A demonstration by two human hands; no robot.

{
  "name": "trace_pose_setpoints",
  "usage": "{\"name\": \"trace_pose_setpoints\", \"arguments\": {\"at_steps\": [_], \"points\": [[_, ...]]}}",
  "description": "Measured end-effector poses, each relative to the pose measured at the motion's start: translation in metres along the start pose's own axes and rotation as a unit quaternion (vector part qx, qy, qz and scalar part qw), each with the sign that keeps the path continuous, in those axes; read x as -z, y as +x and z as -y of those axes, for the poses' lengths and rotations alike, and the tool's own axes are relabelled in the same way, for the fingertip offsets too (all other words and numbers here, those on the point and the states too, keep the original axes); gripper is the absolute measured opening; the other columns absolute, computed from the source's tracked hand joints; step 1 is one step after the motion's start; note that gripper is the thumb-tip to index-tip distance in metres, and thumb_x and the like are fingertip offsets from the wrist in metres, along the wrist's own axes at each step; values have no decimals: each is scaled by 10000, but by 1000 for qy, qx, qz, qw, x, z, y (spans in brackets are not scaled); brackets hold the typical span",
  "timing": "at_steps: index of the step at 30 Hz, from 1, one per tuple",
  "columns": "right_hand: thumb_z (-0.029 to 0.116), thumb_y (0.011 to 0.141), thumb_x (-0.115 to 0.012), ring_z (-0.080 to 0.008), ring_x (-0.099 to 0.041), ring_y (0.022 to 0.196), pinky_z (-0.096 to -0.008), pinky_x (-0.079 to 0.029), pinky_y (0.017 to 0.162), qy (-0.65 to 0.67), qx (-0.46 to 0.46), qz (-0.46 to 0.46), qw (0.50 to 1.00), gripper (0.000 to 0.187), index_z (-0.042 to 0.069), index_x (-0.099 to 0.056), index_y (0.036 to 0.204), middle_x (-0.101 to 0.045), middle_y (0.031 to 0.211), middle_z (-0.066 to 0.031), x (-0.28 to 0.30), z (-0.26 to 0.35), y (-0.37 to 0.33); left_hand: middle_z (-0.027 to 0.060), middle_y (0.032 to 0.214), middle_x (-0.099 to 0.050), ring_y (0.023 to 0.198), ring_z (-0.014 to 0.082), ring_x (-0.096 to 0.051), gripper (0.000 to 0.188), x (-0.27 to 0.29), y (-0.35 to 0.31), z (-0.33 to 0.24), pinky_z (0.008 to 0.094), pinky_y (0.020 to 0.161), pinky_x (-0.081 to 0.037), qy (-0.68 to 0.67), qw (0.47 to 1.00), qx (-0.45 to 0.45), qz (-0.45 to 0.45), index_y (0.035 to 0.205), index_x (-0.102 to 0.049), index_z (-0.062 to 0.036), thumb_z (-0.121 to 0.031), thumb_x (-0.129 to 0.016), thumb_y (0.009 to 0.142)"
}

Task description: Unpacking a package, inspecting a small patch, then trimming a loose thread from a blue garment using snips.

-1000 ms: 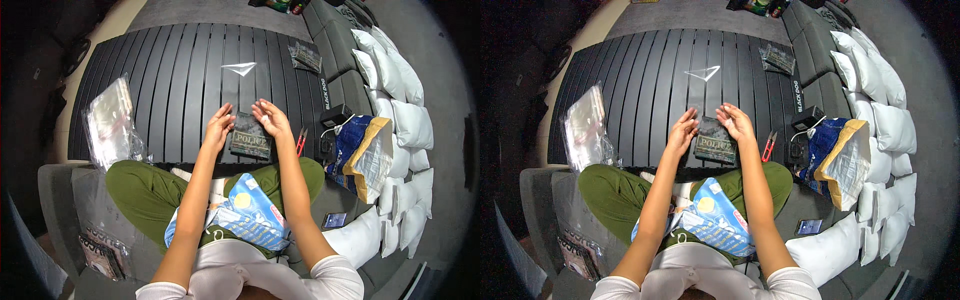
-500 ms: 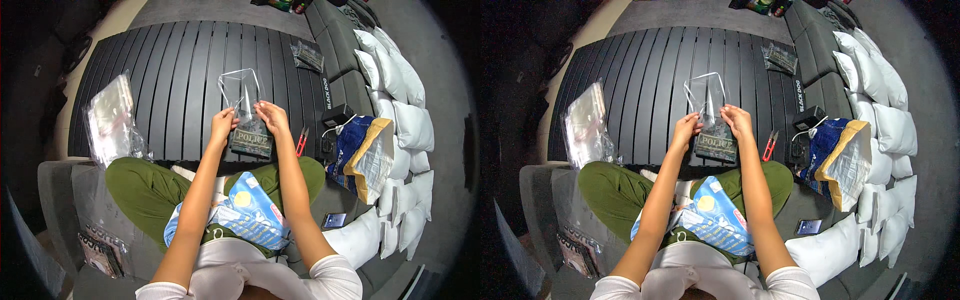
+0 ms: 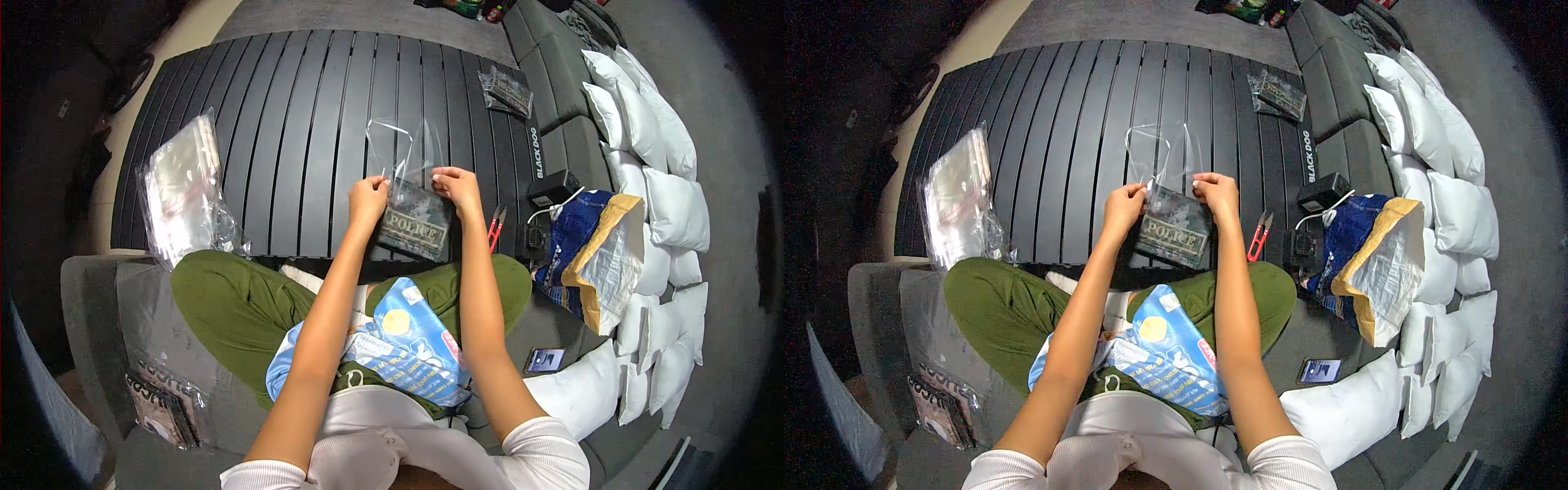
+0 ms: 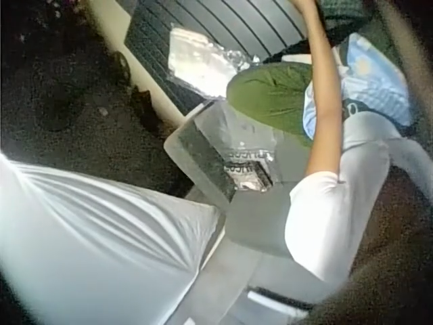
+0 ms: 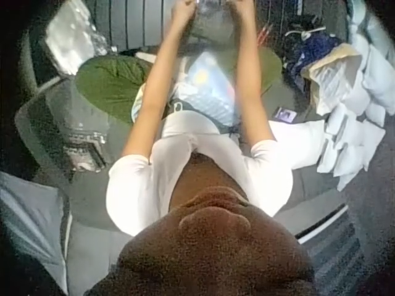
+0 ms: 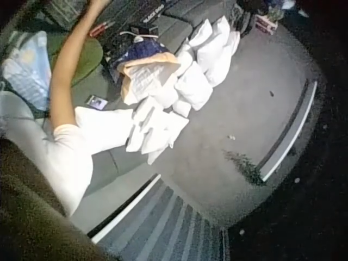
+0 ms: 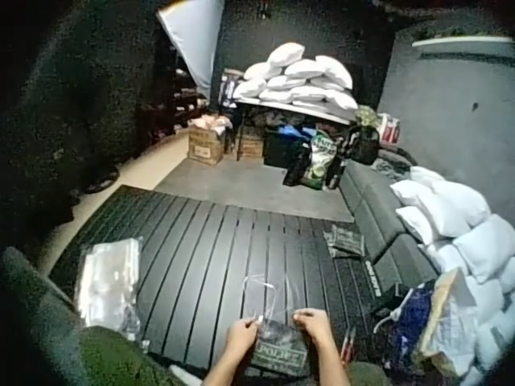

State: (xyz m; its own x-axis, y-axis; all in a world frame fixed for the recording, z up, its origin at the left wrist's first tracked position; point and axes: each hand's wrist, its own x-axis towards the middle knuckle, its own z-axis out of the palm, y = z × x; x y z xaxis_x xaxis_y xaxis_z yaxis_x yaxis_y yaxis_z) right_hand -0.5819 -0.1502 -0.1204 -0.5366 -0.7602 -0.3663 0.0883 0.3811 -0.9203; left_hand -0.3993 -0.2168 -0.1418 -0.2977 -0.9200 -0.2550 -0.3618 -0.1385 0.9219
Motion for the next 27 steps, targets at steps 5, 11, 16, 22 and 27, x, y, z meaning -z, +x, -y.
{"name": "trace_pose_setpoints", "arguments": {"at_steps": [5, 11, 16, 22, 27], "points": [[-4, 692, -621, -78, -502, 517, -205, -372, 456, -119, 14, -37, 992, 235, -41, -602, 923, -590, 655, -41, 6, -5, -2, 169, 803, -638, 762, 316, -613, 222, -2, -6, -2, 367, 720, -472, 49, 997, -57, -20, 905, -649, -24, -158, -582, 740], [-9, 640, -652, -74, -473, 464, -224, -358, 433, -191, 21, -66, 979, 275, -48, -589, 906, -593, 626, -52, 16, -7, -6, 162, 740, -622, 733, 309, -603, 238, 6, -13, -8, 377, 706, -469, 67, 996, -60, -29, 924, -617, -10, -129, -594, 720], [1, 618, -663, -81, -494, 474, -235, -373, 442, -230, 41, -83, 969, 313, -41, -584, 918, -593, 612, -55, 18, -9, -10, 157, 835, -610, 809, 301, -583, 316, 14, -34, -27, 366, 731, -456, 86, 996, -25, -8, 1020, -557, -7, -91, -588, 717], [20, 605, -666, -125, -592, 581, -257, -456, 547, -273, 22, -91, 957, 362, -17, -590, 957, -627, 669, -74, 26, -9, -15, 98, 1150, -491, 1125, 264, -429, 381, 3, -107, -21, 403, 945, -339, 285, 825, -476, 105, 1099, -525, -90, -220, -606, 751], [39, 598, -688, -142, -609, 633, -266, -476, 593, -305, 29, -112, 945, 393, -9, -591, 976, -638, 720, -82, 25, -4, -21, 77, 1283, -413, 1231, 252, -337, 513, -12, -111, 5, 421, 1008, -267, 334, 804, -473, 135, 1232, -435, -133, -219, -607, 757]]}}
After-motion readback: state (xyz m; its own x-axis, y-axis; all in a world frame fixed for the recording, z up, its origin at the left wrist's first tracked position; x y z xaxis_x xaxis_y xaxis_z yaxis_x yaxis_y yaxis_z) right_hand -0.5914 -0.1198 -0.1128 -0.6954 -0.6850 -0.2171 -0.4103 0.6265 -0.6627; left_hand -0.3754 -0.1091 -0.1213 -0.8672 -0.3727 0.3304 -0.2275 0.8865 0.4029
